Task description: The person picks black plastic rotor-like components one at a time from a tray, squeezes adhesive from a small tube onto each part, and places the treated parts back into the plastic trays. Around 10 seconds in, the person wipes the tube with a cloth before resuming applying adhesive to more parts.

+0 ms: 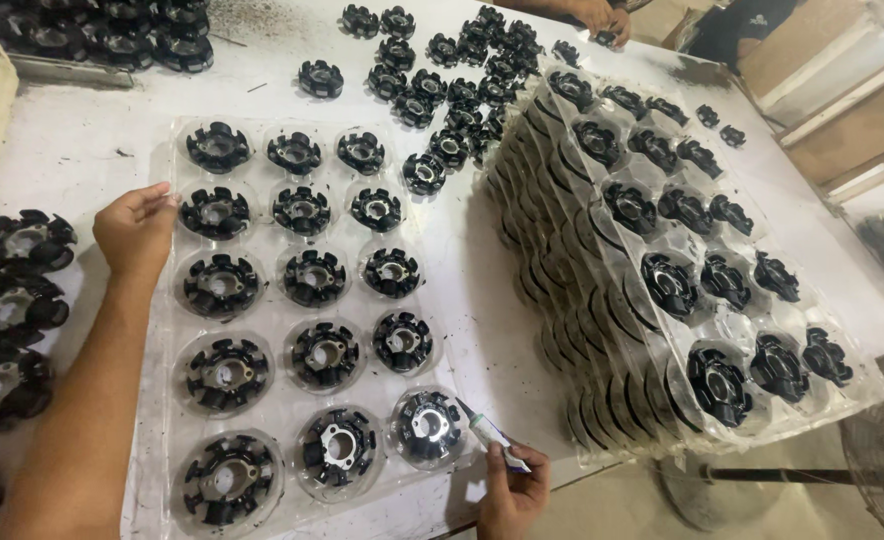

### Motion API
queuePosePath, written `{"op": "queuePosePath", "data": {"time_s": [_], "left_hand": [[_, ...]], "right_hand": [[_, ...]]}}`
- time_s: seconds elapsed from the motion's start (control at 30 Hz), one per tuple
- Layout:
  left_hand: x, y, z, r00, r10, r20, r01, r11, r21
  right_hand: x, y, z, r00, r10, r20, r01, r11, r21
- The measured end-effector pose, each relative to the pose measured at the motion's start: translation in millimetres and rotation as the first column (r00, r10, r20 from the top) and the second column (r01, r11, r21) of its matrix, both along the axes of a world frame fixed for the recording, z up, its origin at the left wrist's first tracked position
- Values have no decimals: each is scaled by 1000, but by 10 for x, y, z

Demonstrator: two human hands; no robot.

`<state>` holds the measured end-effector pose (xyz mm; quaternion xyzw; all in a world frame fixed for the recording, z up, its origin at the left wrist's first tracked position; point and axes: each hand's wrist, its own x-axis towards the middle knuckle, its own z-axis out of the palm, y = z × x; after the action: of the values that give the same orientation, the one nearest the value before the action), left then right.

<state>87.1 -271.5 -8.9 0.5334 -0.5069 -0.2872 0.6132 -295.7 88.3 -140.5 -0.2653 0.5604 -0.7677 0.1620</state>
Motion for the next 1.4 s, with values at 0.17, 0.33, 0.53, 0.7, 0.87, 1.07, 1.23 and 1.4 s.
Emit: {"op": "queuePosePath", "data": {"time_s": [0.17, 0.33, 0.53, 0.7, 0.87, 1.07, 1.23, 1.4], "left_hand": [[7, -68, -133, 999, -36, -37, 33, 997, -71], [10, -50, -153, 1000, 6, 6, -6, 999, -39], [5, -32, -140, 1000, 11, 20, -10, 997, -73], [9, -35, -147, 999, 33, 32, -31, 997, -69], [19, -35, -158, 1000, 3, 0, -3, 995, -102], [13, -9, -147, 1000, 4, -6, -5, 993, -118], [14, -12, -45, 999, 37, 3, -37, 999, 23], [31, -273, 145, 977, 140, 161, -178, 950, 256]], "right_hand": [[-15, 0, -45, 998, -45, -34, 46, 999, 17], [-7, 20, 6, 999, -34, -8, 34, 998, 60], [28, 1, 92, 1000, -12, -12, 13, 999, 48], [33, -7, 124, 1000, 3, 2, -4, 999, 37], [17, -1, 123, 1000, 5, 13, -6, 998, 66], [20, 20, 131, 1000, -3, 5, 2, 998, 63], [57, 35, 144, 1000, -5, -11, 6, 999, 33], [51, 55, 157, 999, -16, 29, 15, 999, 35]]}}
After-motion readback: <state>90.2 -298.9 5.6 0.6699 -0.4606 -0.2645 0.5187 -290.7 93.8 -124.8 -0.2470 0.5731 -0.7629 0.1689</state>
